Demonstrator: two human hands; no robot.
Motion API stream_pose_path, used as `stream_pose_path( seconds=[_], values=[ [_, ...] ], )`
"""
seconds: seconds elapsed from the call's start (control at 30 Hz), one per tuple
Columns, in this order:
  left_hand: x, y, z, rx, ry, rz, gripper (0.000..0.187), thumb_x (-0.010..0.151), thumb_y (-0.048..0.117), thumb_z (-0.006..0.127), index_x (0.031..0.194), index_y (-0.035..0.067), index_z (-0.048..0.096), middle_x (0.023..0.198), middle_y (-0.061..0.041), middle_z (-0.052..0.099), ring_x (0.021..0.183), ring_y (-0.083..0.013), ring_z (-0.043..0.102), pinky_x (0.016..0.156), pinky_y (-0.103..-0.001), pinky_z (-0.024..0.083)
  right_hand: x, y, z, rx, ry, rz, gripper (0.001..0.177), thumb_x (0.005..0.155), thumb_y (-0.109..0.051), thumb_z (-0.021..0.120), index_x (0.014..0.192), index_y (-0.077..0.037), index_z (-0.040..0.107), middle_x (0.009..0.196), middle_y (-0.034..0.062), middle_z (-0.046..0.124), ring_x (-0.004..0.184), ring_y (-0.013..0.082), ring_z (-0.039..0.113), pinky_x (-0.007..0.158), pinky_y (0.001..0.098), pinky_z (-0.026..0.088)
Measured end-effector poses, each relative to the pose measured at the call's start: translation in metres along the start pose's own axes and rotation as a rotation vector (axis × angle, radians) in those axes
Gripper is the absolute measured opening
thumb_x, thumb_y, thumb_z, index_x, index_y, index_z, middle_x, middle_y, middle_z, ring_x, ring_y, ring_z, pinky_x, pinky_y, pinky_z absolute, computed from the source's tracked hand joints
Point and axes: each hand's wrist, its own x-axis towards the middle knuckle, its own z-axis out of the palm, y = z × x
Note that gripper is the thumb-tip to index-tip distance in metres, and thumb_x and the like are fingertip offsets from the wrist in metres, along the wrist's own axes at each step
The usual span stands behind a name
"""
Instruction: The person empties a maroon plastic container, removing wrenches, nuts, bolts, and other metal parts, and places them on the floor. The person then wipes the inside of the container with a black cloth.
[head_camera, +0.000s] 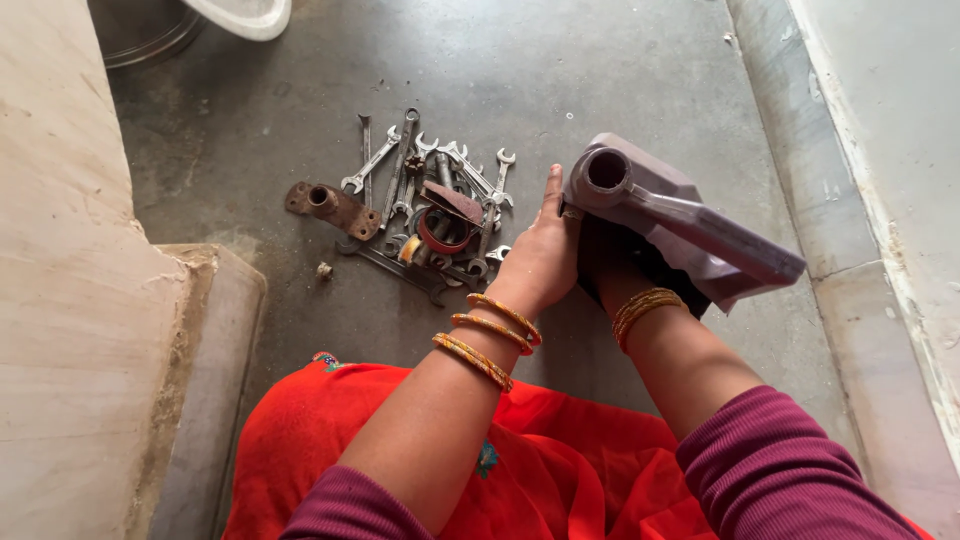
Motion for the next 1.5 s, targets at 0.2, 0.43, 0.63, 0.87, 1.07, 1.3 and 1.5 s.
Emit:
stream_pose_path(
  seconds=[0.2, 0.43, 0.63, 0.87, 1.07, 1.3, 1.5],
  values=[
    [0.001, 0.016, -0.01, 0.03, -0.052, -0.047, 0.096, 0.089, 0.005, 0.055, 0.162, 0.009, -0.007, 0.13, -0.033, 0.06, 0.101, -0.047, 0.069, 0.089, -0.053, 0.053, 0.004, 0.0, 0.0, -0.01, 0.016, -0.03, 0.053, 0.102, -0.027, 0.052, 0.151, -0.01, 0.041, 0.151, 0.0161, 0.046, 0.136, 0.0312, 0.04, 0.109, 0.0446, 0.031],
    [0.004, 0.022, -0.012, 0.025, -0.063, -0.066, 0.092, 0.087, 0.005, 0.055, 0.16, 0.003, -0.001, 0.136, -0.032, 0.056, 0.101, -0.046, 0.069, 0.089, -0.053, 0.053, 0.0, -0.006, -0.003, -0.024, 0.025, -0.033, 0.056, 0.103, -0.028, 0.052, 0.153, -0.009, 0.038, 0.154, 0.0166, 0.042, 0.14, 0.0322, 0.036, 0.112, 0.0453, 0.027],
    [0.014, 0.01, 0.003, 0.183, -0.054, 0.043, 0.076, 0.092, 0.006, 0.057, 0.158, 0.011, 0.019, 0.167, -0.035, 0.026, 0.114, -0.0459, 0.066, 0.098, -0.052, 0.052, 0.002, -0.01, -0.005, -0.028, 0.037, -0.049, 0.058, 0.103, -0.029, 0.052, 0.155, -0.009, 0.036, 0.156, 0.0171, 0.039, 0.143, 0.033, 0.032, 0.114, 0.0459, 0.024],
    [0.009, 0.018, -0.003, -0.029, -0.073, -0.124, 0.092, 0.088, 0.005, 0.054, 0.161, 0.002, -0.002, 0.144, -0.036, 0.046, 0.116, -0.0462, 0.063, 0.099, -0.051, 0.049, 0.0, -0.004, 0.001, -0.038, 0.04, -0.065, 0.06, 0.103, -0.03, 0.052, 0.156, -0.008, 0.034, 0.159, 0.0176, 0.035, 0.146, 0.034, 0.028, 0.117, 0.0466, 0.02],
    [0.009, 0.02, -0.006, -0.003, -0.055, -0.072, 0.09, 0.089, 0.006, 0.054, 0.161, 0.003, -0.001, 0.141, -0.038, 0.05, 0.114, -0.0471, 0.065, 0.099, -0.051, 0.05, 0.006, 0.001, 0.002, -0.04, 0.053, -0.099, 0.063, 0.103, -0.031, 0.052, 0.158, -0.008, 0.031, 0.162, 0.0181, 0.032, 0.149, 0.0348, 0.024, 0.119, 0.0472, 0.017],
    [0.011, 0.022, -0.004, -0.075, -0.074, -0.162, 0.096, 0.088, 0.006, 0.053, 0.162, 0.004, -0.007, 0.139, -0.038, 0.05, 0.117, -0.0467, 0.062, 0.101, -0.051, 0.048, 0.011, 0.006, 0.007, -0.05, 0.061, -0.133, 0.065, 0.104, -0.032, 0.052, 0.16, -0.008, 0.029, 0.165, 0.0186, 0.029, 0.153, 0.0358, 0.02, 0.122, 0.0478, 0.014],
    [0.016, 0.019, 0.003, -0.021, -0.063, -0.103, 0.084, 0.09, 0.005, 0.053, 0.16, 0.0, 0.008, 0.151, -0.034, 0.042, 0.119, -0.0453, 0.063, 0.102, -0.051, 0.049, 0.004, 0.004, -0.017, -0.192, -0.013, -0.244, 0.069, 0.103, -0.035, 0.051, 0.161, -0.009, 0.025, 0.166, 0.0192, 0.025, 0.154, 0.0364, 0.016, 0.124, 0.0476, 0.01]
  ],
)
